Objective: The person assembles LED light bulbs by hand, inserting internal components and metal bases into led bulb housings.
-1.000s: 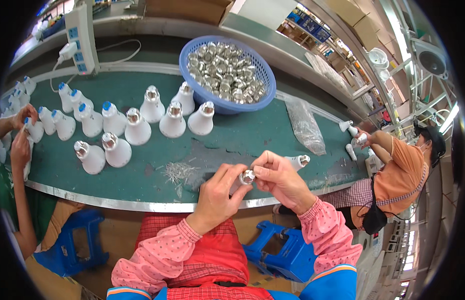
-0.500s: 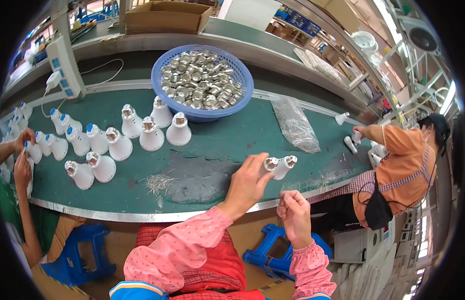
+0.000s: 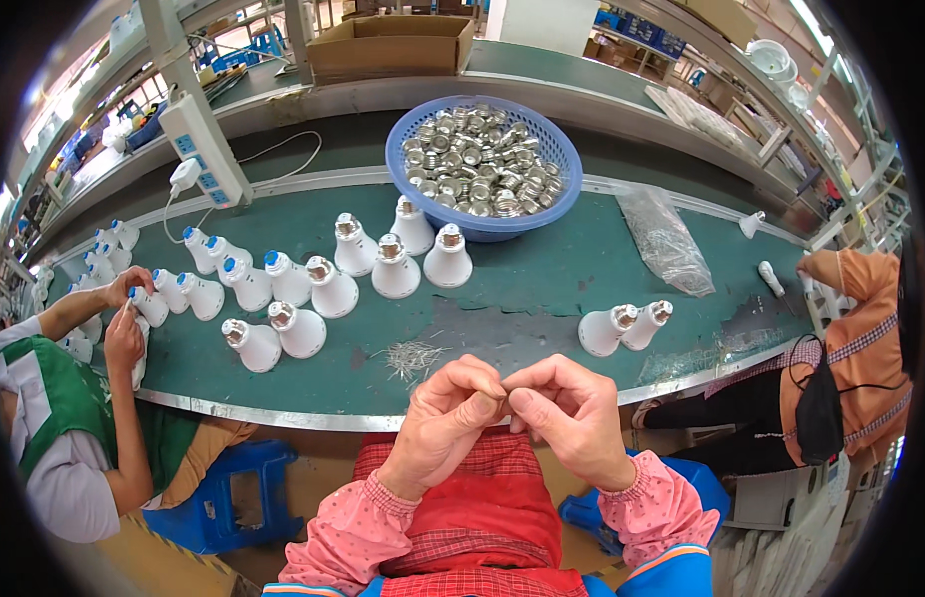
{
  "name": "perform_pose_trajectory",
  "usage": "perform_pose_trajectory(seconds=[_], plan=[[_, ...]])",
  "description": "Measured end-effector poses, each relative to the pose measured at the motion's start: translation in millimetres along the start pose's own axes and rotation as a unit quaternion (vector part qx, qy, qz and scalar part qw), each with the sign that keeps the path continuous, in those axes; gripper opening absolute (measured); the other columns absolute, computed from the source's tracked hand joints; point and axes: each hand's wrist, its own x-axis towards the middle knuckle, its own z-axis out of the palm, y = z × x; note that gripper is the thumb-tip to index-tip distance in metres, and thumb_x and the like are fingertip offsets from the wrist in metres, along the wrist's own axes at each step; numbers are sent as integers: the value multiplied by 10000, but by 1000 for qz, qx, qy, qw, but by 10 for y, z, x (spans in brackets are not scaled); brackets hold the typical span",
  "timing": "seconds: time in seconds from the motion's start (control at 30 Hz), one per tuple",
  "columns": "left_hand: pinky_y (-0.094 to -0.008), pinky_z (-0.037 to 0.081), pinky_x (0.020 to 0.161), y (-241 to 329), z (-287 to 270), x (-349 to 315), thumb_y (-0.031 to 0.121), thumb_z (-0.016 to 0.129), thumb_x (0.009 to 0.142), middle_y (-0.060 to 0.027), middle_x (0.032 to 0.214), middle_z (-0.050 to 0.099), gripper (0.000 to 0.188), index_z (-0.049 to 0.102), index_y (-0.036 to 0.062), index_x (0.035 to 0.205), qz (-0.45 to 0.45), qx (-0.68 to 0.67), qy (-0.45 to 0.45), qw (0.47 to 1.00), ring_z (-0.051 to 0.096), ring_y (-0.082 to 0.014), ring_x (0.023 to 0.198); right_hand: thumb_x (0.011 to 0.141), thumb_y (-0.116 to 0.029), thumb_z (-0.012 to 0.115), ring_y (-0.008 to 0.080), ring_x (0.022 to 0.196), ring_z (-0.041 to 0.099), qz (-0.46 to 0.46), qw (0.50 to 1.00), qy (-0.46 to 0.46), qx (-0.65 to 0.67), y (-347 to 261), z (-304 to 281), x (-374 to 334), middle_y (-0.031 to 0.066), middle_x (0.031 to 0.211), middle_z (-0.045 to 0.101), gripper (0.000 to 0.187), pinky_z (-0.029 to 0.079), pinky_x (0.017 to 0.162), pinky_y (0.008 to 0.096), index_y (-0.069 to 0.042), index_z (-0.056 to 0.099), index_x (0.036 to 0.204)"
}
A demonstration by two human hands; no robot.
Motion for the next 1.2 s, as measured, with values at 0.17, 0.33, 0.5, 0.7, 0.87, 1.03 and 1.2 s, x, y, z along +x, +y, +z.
perform_pose_trajectory(seconds=[0.17, 0.33, 0.5, 0.7, 0.87, 1.03, 1.2], plan=[[-271, 482, 839, 101, -106, -87, 4, 681, 967, -37, 1051, 601, 84, 702, 51, 1034, 76, 148, 18, 986, 557, -121, 930, 994, -23, 637, 72, 790, 649, -6, 999, -21, -49, 30, 134, 40, 53, 920, 703, 118, 540, 684, 229, 48, 673, 1081], [-269, 494, 835, 123, -185, -115, -1, 694, 957, -38, 1022, 613, 92, 707, 55, 1029, 112, 194, 17, 974, 573, -123, 942, 996, -20, 632, 70, 786, 652, 11, 999, -26, -27, 47, 206, 64, 51, 916, 708, 125, 536, 679, 226, 47, 681, 1089], [-271, 512, 811, 95, -250, -111, -4, 693, 956, -51, 1021, 619, 93, 704, 45, 1034, 124, 193, 23, 973, 598, -132, 920, 990, 13, 614, 76, 775, 660, -14, 997, -31, -65, 86, 207, 81, 65, 903, 713, 117, 531, 647, 227, 40, 690, 1076], [-275, 492, 730, 168, -143, -115, 22, 751, 915, -62, 945, 652, 88, 711, 45, 990, 182, 372, 72, 907, 588, -145, 859, 933, 36, 645, 115, 733, 676, -140, 950, -26, -278, 86, 185, 125, 90, 866, 710, 129, 538, 643, 260, 34, 715, 1042], [-281, 495, 707, 163, -113, -97, 16, 780, 880, -58, 912, 670, 100, 725, 44, 959, 215, 442, 83, 867, 602, -154, 836, 891, 33, 680, 140, 614, 592, -185, 940, -11, -286, 133, 175, 165, 79, 777, 642, 98, 454, 542, 288, 10, 700, 985], [-286, 496, 693, 151, -121, -107, 10, 788, 868, -58, 901, 676, 111, 730, 46, 955, 235, 481, 83, 840, 609, -160, 819, 889, 42, 663, 117, 612, 588, -168, 952, -13, -255, 196, 162, 166, 78, 783, 648, 84, 458, 543, 279, 18, 689, 965], [-297, 498, 686, 124, -150, -114, 5, 790, 863, -65, 905, 680, 111, 728, 45, 946, 253, 484, 76, 834, 615, -170, 819, 907, 44, 646, 86, 651, 609, -82, 980, -7, -182, 234, 156, 146, 79, 832, 683, 87, 479, 563, 260, 41, 685, 985]])
